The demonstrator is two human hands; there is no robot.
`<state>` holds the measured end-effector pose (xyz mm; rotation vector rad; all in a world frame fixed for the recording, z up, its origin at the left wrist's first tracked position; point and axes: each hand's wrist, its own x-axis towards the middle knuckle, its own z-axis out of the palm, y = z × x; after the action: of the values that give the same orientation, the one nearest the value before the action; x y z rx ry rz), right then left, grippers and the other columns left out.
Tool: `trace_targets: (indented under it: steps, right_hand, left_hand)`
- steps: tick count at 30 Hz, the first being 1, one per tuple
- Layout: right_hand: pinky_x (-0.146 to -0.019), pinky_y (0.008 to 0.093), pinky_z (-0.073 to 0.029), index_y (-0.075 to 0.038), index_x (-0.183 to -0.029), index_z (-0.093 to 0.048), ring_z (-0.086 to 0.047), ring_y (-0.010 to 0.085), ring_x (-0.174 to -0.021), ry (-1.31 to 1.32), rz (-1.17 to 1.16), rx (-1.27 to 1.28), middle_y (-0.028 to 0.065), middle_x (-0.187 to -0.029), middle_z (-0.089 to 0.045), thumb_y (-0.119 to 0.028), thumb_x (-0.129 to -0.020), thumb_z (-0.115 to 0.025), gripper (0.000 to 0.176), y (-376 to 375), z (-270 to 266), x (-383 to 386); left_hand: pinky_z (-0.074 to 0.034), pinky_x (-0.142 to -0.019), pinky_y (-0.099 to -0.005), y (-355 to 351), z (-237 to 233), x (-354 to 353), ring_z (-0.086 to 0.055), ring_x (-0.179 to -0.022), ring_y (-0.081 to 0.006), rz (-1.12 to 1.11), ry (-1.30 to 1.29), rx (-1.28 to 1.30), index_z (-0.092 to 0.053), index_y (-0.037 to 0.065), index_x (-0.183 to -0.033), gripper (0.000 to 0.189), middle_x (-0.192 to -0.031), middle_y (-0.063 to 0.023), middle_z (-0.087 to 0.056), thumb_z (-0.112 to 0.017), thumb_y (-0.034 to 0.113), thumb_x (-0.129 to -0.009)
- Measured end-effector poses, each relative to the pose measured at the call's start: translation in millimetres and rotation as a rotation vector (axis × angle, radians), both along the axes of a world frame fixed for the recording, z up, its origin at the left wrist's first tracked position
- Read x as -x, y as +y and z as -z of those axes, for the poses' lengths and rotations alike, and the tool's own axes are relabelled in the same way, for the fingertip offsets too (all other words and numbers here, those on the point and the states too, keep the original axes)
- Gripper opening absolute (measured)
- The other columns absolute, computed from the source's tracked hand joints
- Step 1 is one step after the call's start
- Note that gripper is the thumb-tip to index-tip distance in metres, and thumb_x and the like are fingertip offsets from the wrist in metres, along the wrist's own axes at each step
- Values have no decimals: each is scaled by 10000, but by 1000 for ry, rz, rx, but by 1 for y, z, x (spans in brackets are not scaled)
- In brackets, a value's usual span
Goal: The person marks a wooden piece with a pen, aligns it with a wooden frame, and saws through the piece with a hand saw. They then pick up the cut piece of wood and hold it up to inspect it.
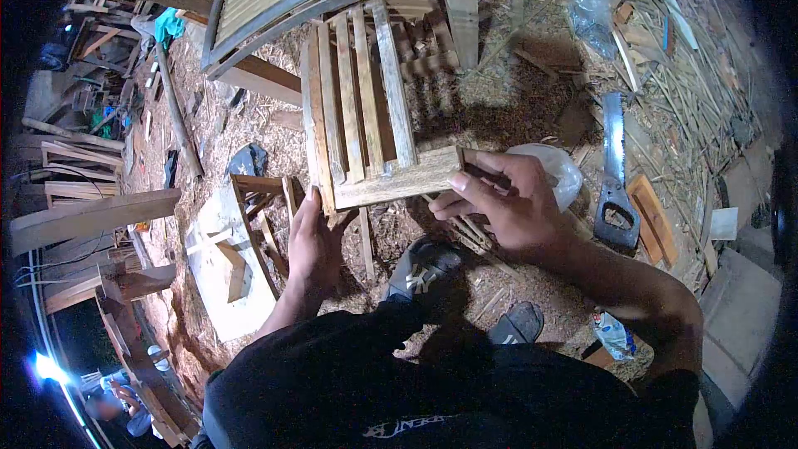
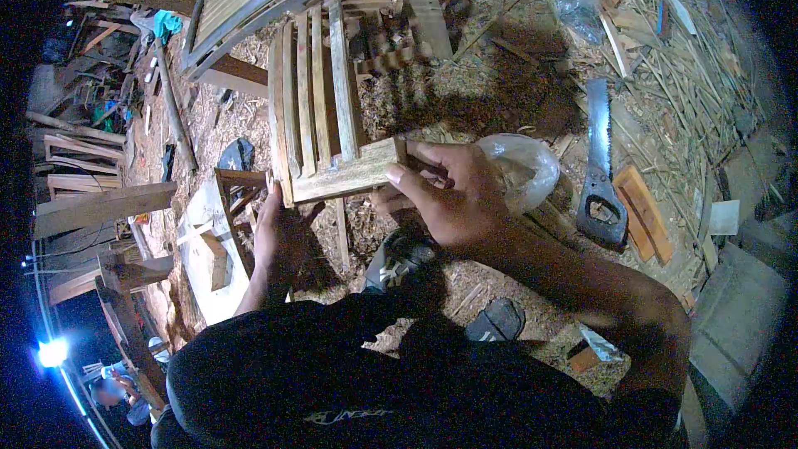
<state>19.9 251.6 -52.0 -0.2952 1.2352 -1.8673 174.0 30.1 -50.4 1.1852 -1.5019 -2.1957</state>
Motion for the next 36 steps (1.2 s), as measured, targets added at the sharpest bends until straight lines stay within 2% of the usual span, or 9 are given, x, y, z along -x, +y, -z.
trace_targets:
  steps: [3, 9, 13, 14, 21, 29, 31, 33, 36]
  right_hand:
    - [-752, 306, -608, 117, -1136, -596, -697, 179, -847, 15, 4, 7, 175, -984, -685, -113, -979, -546, 283, -7, -1, 10]
    - [-743, 289, -607, 145, -1112, -603, -697, 192, -849, 151, 65, 63, 203, -1015, -682, -100, -981, -520, 290, -23, -1, 33]
    - [-728, 285, -606, 120, -1123, -618, -689, 170, -820, 205, 121, 157, 164, -1019, -692, -80, -976, -554, 255, -42, 6, 44]
    - [-711, 278, -603, 108, -1116, -630, -686, 160, -782, 330, 98, 127, 147, -988, -701, -82, -979, -561, 245, -44, 6, 51]
    - [-641, 267, -601, 112, -1096, -636, -691, 163, -729, 165, 132, 174, 131, -921, -702, -74, -980, -558, 233, -85, 22, 79]
    - [-596, 232, -577, 93, -1136, -627, -677, 112, -662, 293, 81, 126, 108, -911, -709, -164, -978, -600, 303, -104, 5, 76]
    - [-593, 231, -574, 91, -1163, -611, -679, 116, -679, 303, 58, 138, 120, -939, -707, -189, -980, -602, 335, -102, 3, 76]
    - [-734, 290, -617, 118, -1284, -520, -693, 190, -827, 224, -83, 35, 195, -1084, -650, -183, -993, -573, 422, -93, -2, 73]
    - [-742, 296, -616, 104, -1320, -492, -688, 191, -845, 195, -51, 30, 202, -1127, -636, -202, -1000, -562, 448, -86, 19, 64]
  left_hand:
    - [-389, -1064, -503, -4, 0, 13, -505, -1256, -224, -42, -2, 11, -498, 43, -1344, 427, -1336, -102, -550, -406, 338, -1050]
    - [-372, -1080, -533, -25, 9, 35, -454, -1307, -233, 50, 74, 7, -426, 84, -1421, 505, -1392, -74, -506, -447, 394, -1023]
    - [-316, -1114, -552, -45, 13, 60, -423, -1329, -237, 22, 73, -14, -436, 121, -1414, 484, -1386, -58, -512, -458, 402, -1020]
    - [-318, -1103, -550, -52, 17, 65, -425, -1317, -229, 38, 92, -12, -445, 140, -1407, 463, -1368, -48, -527, -459, 397, -1022]
    - [-363, -1047, -533, -79, 26, 90, -479, -1243, -222, -28, 65, -62, -471, 147, -1376, 443, -1343, -43, -536, -476, 406, -1017]
    - [-402, -1001, -541, -96, 22, 87, -473, -1211, -206, -14, 88, -66, -529, 154, -1293, 401, -1308, -52, -527, -497, 429, -1003]
    - [-408, -986, -552, -98, 22, 88, -452, -1224, -220, -64, 89, -77, -536, 144, -1276, 395, -1306, -53, -518, -510, 423, -997]
    - [-405, -988, -564, -100, 24, 87, -441, -1236, -235, -124, 110, -131, -540, 139, -1264, 388, -1299, -59, -518, -522, 414, -991]
    - [-403, -994, -566, -109, 30, 84, -438, -1232, -242, -211, 97, -177, -549, 138, -1243, 369, -1302, -69, -516, -531, 403, -987]
